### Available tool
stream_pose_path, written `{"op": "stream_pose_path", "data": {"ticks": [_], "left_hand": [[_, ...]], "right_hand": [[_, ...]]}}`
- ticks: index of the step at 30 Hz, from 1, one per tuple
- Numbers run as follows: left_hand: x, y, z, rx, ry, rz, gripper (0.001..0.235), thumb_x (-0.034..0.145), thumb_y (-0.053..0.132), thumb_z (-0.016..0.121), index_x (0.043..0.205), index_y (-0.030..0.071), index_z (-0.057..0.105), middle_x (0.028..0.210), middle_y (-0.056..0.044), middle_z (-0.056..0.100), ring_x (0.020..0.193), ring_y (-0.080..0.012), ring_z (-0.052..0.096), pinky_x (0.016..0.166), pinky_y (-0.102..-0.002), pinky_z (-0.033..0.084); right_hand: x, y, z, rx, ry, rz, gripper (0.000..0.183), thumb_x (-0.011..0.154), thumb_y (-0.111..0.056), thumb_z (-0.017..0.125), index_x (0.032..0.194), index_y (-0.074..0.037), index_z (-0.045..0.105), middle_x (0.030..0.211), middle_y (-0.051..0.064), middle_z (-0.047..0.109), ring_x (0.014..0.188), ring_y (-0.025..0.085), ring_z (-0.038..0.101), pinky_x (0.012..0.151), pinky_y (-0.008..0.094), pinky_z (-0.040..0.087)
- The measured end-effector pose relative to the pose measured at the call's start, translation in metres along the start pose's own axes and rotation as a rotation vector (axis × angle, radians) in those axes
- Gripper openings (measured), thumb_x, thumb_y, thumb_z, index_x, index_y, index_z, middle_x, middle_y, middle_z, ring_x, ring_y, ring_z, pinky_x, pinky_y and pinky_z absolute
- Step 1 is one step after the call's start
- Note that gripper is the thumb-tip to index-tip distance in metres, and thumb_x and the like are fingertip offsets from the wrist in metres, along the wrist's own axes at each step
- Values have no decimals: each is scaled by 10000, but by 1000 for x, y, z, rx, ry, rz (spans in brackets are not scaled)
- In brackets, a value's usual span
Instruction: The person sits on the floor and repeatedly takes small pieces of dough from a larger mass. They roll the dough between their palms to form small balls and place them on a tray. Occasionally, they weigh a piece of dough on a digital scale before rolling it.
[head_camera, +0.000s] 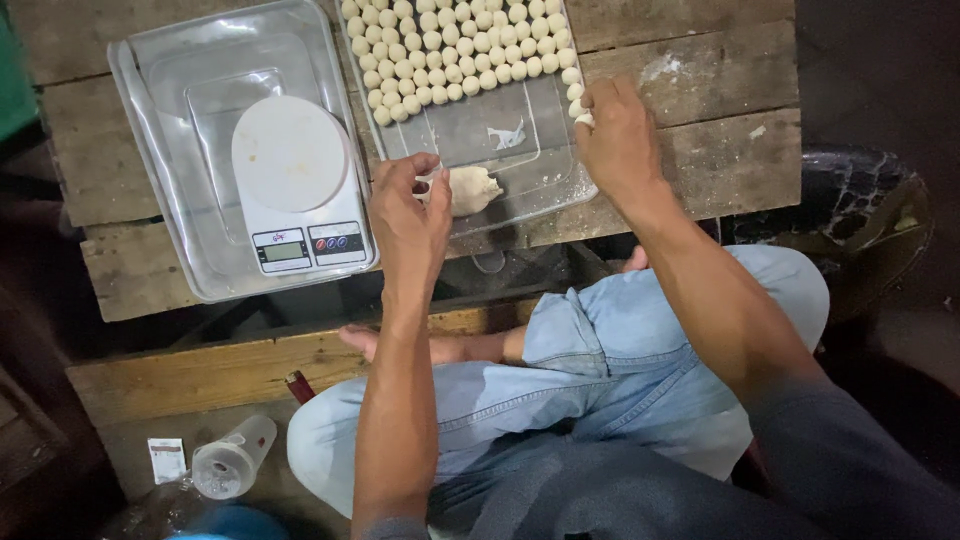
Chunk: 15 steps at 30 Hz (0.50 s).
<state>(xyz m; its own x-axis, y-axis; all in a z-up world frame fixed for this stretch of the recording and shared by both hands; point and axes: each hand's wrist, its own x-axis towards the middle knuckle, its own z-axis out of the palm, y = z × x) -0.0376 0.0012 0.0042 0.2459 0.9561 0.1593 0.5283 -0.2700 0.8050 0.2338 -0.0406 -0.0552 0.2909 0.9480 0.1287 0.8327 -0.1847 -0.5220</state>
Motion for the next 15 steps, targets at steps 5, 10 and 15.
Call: {"op": "stream_pose_path", "data": {"ticks": [5, 10, 15], "left_hand": [[1, -5, 2, 5, 3, 18, 181, 928, 144, 670, 1089, 66, 702, 1049, -106, 637, 792, -245, 659, 813, -394, 510], [0, -15, 4, 31, -11, 37, 169, 886, 71, 608, 1029, 88, 697, 973, -103, 596, 731, -251, 607, 774, -405, 475], [-2, -41, 14, 100, -36, 45, 177, 967, 105, 633, 1056, 41, 771, 945, -154, 661, 860, -333, 671, 797, -428, 503]], "right_hand": [[-3, 12, 8, -90, 46, -88, 288, 801, -10, 847, 1017, -4, 657, 1053, 176, 591, 820, 321, 602, 682, 426, 507], [-2, 9, 4, -133, 89, -146, 383, 785, -92, 894, 1082, -19, 663, 1068, 177, 575, 859, 377, 598, 668, 482, 490], [-11, -30, 6, 420, -142, -144, 342, 946, -169, 816, 1208, 8, 685, 1113, 145, 600, 861, 262, 698, 712, 343, 559]]}}
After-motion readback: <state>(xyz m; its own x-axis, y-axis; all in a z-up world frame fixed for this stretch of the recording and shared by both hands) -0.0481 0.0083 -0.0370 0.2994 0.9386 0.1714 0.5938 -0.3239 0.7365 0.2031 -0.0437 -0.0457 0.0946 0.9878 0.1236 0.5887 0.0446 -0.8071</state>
